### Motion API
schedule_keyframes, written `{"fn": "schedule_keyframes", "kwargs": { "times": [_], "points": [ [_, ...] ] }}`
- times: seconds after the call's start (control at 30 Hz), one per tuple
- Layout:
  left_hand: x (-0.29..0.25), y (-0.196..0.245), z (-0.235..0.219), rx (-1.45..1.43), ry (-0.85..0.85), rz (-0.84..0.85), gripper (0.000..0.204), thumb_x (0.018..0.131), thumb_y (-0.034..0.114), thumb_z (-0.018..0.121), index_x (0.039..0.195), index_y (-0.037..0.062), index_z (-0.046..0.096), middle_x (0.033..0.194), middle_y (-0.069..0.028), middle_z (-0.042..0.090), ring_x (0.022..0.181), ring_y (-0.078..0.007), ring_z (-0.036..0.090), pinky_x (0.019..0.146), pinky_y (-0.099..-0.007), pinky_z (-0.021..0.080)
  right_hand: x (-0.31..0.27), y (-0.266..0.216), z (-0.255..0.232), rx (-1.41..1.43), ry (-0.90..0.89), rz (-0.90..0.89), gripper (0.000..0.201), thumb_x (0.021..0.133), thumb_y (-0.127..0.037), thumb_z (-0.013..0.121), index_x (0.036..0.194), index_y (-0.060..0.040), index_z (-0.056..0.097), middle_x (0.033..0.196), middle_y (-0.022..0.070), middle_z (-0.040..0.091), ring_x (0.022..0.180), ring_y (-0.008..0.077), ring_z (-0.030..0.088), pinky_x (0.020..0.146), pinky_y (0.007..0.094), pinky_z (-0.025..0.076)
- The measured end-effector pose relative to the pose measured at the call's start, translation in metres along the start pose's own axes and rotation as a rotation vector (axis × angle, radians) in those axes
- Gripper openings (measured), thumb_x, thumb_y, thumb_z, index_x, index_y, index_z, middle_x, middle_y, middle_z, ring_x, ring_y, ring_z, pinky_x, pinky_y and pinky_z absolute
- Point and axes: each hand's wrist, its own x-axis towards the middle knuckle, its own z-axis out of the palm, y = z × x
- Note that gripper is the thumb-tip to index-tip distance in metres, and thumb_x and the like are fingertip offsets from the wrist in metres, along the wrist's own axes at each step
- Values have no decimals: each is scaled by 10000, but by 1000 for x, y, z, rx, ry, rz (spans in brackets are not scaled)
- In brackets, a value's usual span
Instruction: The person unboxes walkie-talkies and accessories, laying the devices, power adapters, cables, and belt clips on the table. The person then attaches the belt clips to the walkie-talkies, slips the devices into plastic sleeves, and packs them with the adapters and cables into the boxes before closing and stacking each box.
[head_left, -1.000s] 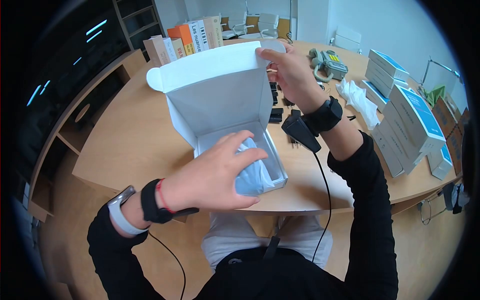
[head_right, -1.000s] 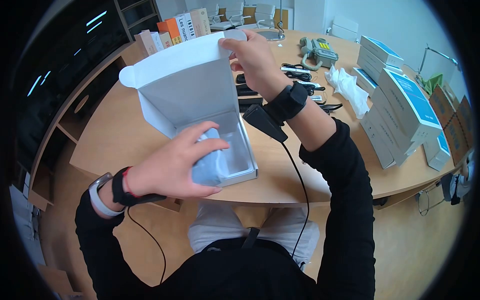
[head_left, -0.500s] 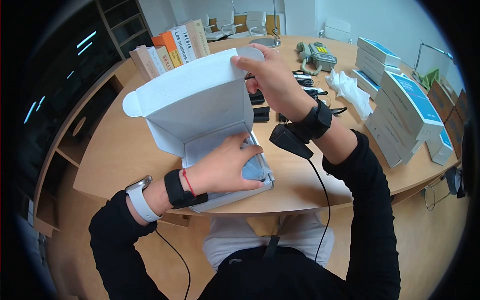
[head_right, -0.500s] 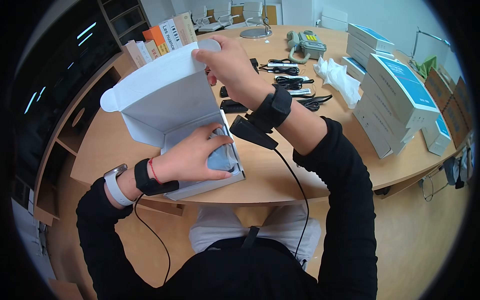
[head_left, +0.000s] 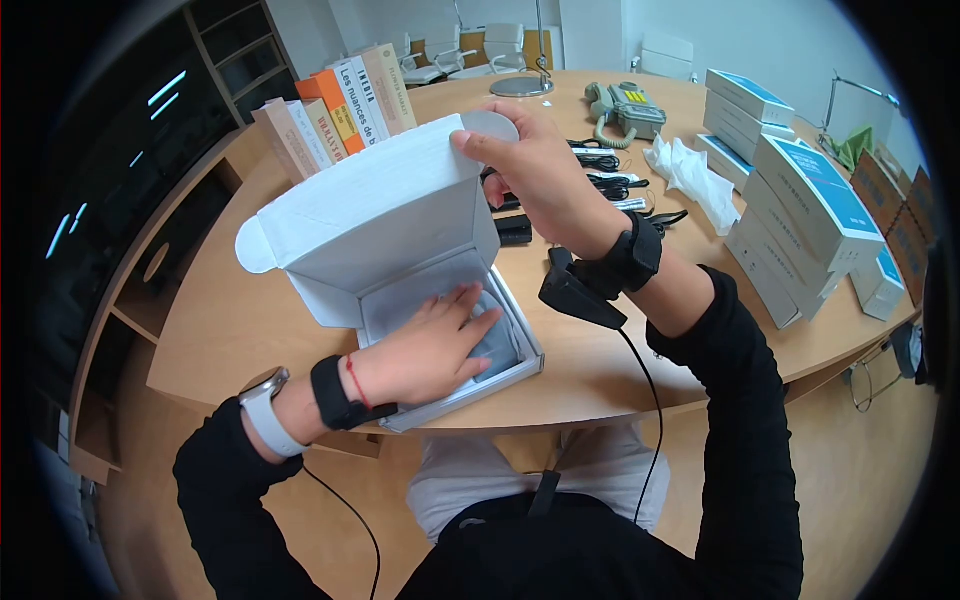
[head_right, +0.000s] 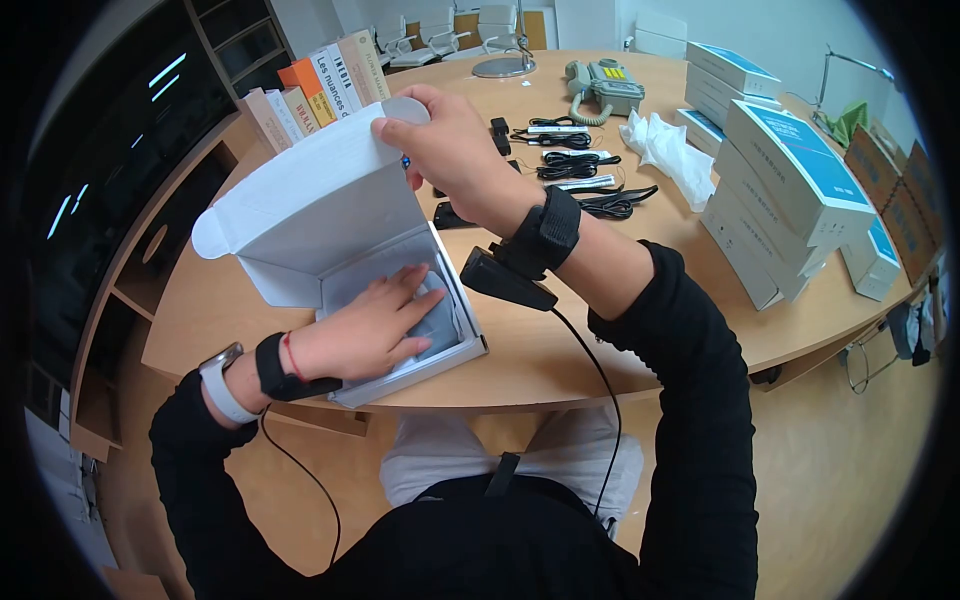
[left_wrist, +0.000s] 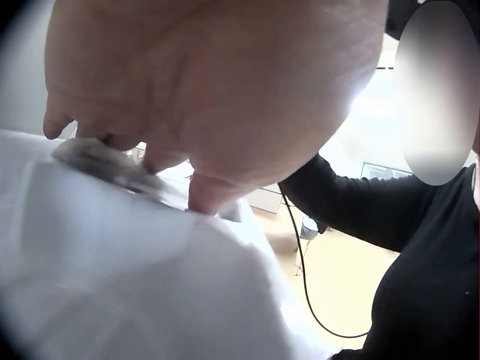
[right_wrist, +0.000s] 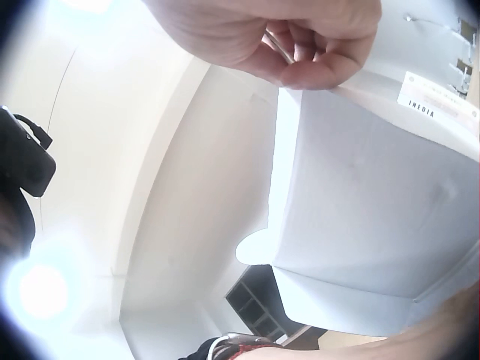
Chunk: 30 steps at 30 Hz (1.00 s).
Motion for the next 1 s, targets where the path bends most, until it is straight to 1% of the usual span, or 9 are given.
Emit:
{"fn": "schedule_keyframes", "kwargs": {
  "times": [0.17, 0.3, 0.43, 0.5, 0.67, 0.77, 0.87, 0.97, 1.0],
  "points": [
    [-39, 5, -38, -255, 44, 184, 456, 898, 242, 527, 1284, 16, 440, 1279, -254, 467, 1199, -365, 449, 982, -453, 366, 3, -3, 0, -8, -7, -16, 283, 862, -218, 628, 1037, -13, 543, 866, 47, 557, 592, 88, 492, 501, 217, 415],
    [-102, -13, -57, -518, 495, -240, 310, 833, 62, 599, 1143, 42, 586, 880, -109, 619, 816, -189, 587, 758, -283, 461, 10, 8, -8, -128, -61, -90, 282, 871, -238, 609, 1034, -13, 562, 855, 44, 580, 605, 97, 518, 534, 230, 439],
    [-113, -57, -19, -807, 751, -427, 314, 809, -2, 588, 1121, 35, 595, 909, -46, 515, 768, -119, 497, 746, -244, 436, 19, 23, -10, -511, -119, -93, 298, 883, -262, 578, 1004, 10, 591, 833, 44, 603, 585, 108, 518, 555, 258, 436],
    [-101, -59, -13, -358, 776, -350, 356, 798, 2, 600, 1149, 59, 584, 908, -45, 451, 752, -124, 432, 736, -247, 422, 20, 25, -7, -481, -100, -41, 311, 887, -277, 572, 991, 16, 598, 859, 56, 611, 594, 105, 516, 559, 265, 434],
    [-88, -74, -8, -262, 796, -333, 398, 810, 70, 622, 1200, 109, 555, 1207, -106, 426, 1080, -224, 469, 885, -308, 414, 19, 37, -9, -488, -89, 3, 353, 897, -310, 557, 975, 31, 604, 907, 100, 628, 663, 128, 556, 619, 277, 456],
    [-72, -83, -6, -606, 771, -289, 424, 819, 78, 606, 1233, 121, 526, 1284, -108, 399, 1168, -255, 439, 952, -340, 388, 17, 45, -13, -526, -78, -229, 395, 881, -321, 581, 1051, 35, 568, 1008, 139, 603, 792, 177, 589, 696, 296, 473],
    [-65, -86, 0, -731, 726, -215, 449, 825, 79, 594, 1261, 120, 496, 1247, -108, 428, 1164, -246, 433, 963, -357, 381, -12, 36, -15, -850, 295, -553, 447, 772, -165, 688, 1130, 18, 494, 1145, 206, 505, 937, 269, 567, 749, 350, 481],
    [-68, -95, 6, -708, 712, -195, 457, 827, 70, 583, 1271, 111, 480, 1255, -111, 419, 1168, -239, 431, 962, -350, 379, -61, 22, -13, -1138, 254, -875, 393, 723, -55, 679, 1079, -5, 520, 1108, 185, 520, 932, 267, 575, 734, 338, 483],
    [-69, -103, 10, -717, 714, -194, 457, 827, 70, 583, 1271, 111, 480, 1255, -111, 419, 1168, -239, 431, 962, -350, 379, -72, 24, -12, -1123, 23, -888, 384, 713, -32, 668, 1069, -14, 525, 1104, 178, 519, 922, 267, 576, 726, 334, 484]
  ]
}}
